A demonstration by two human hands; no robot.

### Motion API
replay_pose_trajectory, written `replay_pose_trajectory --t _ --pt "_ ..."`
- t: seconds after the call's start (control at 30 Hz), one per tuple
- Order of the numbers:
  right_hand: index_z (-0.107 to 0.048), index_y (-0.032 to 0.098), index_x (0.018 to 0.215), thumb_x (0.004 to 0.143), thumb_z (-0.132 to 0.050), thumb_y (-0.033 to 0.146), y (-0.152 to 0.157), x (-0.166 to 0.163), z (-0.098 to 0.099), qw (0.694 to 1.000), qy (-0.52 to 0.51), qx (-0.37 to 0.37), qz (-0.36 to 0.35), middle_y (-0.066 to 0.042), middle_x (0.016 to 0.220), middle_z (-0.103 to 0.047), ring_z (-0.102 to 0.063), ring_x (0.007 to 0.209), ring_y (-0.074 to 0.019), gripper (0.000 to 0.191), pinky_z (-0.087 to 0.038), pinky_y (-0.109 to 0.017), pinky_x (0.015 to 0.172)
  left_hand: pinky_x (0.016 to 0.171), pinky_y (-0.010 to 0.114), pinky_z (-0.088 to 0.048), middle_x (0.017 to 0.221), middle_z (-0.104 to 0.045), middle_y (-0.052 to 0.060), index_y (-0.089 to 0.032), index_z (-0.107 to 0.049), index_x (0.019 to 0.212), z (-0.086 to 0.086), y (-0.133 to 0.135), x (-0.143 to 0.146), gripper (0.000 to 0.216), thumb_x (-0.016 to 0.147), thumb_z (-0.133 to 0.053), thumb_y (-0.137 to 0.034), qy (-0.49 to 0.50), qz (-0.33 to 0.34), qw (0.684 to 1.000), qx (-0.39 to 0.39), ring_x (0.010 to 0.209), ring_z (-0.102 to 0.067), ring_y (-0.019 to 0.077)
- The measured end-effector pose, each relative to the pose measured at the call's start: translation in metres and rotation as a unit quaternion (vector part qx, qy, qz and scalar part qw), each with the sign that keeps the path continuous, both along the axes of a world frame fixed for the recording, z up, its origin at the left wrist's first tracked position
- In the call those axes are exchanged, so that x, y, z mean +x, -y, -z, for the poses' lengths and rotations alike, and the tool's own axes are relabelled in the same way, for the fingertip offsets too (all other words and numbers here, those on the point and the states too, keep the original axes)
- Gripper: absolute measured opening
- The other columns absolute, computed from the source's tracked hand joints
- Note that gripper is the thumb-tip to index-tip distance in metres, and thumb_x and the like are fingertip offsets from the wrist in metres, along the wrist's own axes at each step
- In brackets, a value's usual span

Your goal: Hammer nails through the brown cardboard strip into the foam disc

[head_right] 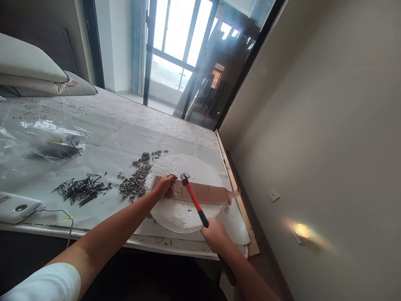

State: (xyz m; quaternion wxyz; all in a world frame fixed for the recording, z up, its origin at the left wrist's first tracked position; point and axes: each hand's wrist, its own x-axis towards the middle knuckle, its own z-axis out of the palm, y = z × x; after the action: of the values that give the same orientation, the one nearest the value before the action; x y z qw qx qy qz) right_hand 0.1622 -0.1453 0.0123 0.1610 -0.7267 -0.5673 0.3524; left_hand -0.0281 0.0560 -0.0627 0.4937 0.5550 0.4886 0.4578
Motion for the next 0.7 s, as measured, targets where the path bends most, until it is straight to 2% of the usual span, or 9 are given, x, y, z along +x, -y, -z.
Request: replay_pose_trajectory --t 0.1,0.23,0.33,0.53,0.7 --pt "-0.035 0.021 0.061 0.068 -0.045 0.014 0.000 0.002 0.007 1.000 0.002 -0.025 0.004 0.006 0.045 -0.032 -0.032 0.039 -0.0087 0.014 -0.021 -0.023 0.040 0.044 0.022 -0.035 0.058 -0.052 0.001 -0.016 -0.054 0.072 0.002 -0.001 -0.001 0.016 0.070 -0.043 -0.026 0.087 0.011 0.995 -0.052 0.045 -0.041 0.0081" --pt "-0.039 0.020 0.065 0.072 -0.044 0.021 0.000 0.001 -0.017 0.999 0.000 0.045 0.007 0.004 0.049 -0.038 -0.034 0.044 -0.0096 0.009 -0.024 -0.023 0.043 0.047 0.022 -0.037 0.061 -0.053 0.002 -0.016 -0.054 0.074 0.006 -0.007 -0.001 0.015 0.073 -0.043 -0.026 0.131 -0.005 0.986 -0.098 0.046 -0.044 0.0078" --pt "-0.041 0.019 0.065 0.071 -0.044 0.018 0.000 -0.005 -0.031 0.998 0.014 0.057 -0.025 0.004 0.051 -0.039 -0.035 0.047 -0.0097 0.007 -0.025 -0.023 0.045 0.047 0.022 -0.037 0.059 -0.053 0.002 -0.016 -0.054 0.074 0.008 -0.011 -0.002 0.014 0.074 -0.044 -0.026 0.175 -0.015 0.976 -0.132 0.046 -0.044 0.0076" --pt "-0.033 0.021 0.063 0.071 -0.042 0.017 0.001 -0.010 -0.012 0.999 -0.008 -0.026 -0.026 0.007 0.049 -0.030 -0.028 0.042 -0.0081 0.013 -0.021 -0.023 0.042 0.044 0.022 -0.034 0.059 -0.050 0.001 -0.015 -0.053 0.074 0.010 -0.009 -0.004 0.013 0.073 -0.047 -0.027 0.195 -0.007 0.974 -0.119 0.046 -0.042 0.0083" --pt "-0.039 0.020 0.065 0.073 -0.043 0.019 0.000 -0.009 -0.019 0.999 0.029 0.031 -0.020 0.005 0.053 -0.036 -0.034 0.049 -0.0101 0.009 -0.024 -0.023 0.046 0.045 0.021 -0.033 0.060 -0.050 0.001 -0.015 -0.055 0.072 0.014 -0.010 -0.003 0.012 0.069 -0.051 -0.025 0.230 -0.008 0.966 -0.122 0.047 -0.043 0.0079"
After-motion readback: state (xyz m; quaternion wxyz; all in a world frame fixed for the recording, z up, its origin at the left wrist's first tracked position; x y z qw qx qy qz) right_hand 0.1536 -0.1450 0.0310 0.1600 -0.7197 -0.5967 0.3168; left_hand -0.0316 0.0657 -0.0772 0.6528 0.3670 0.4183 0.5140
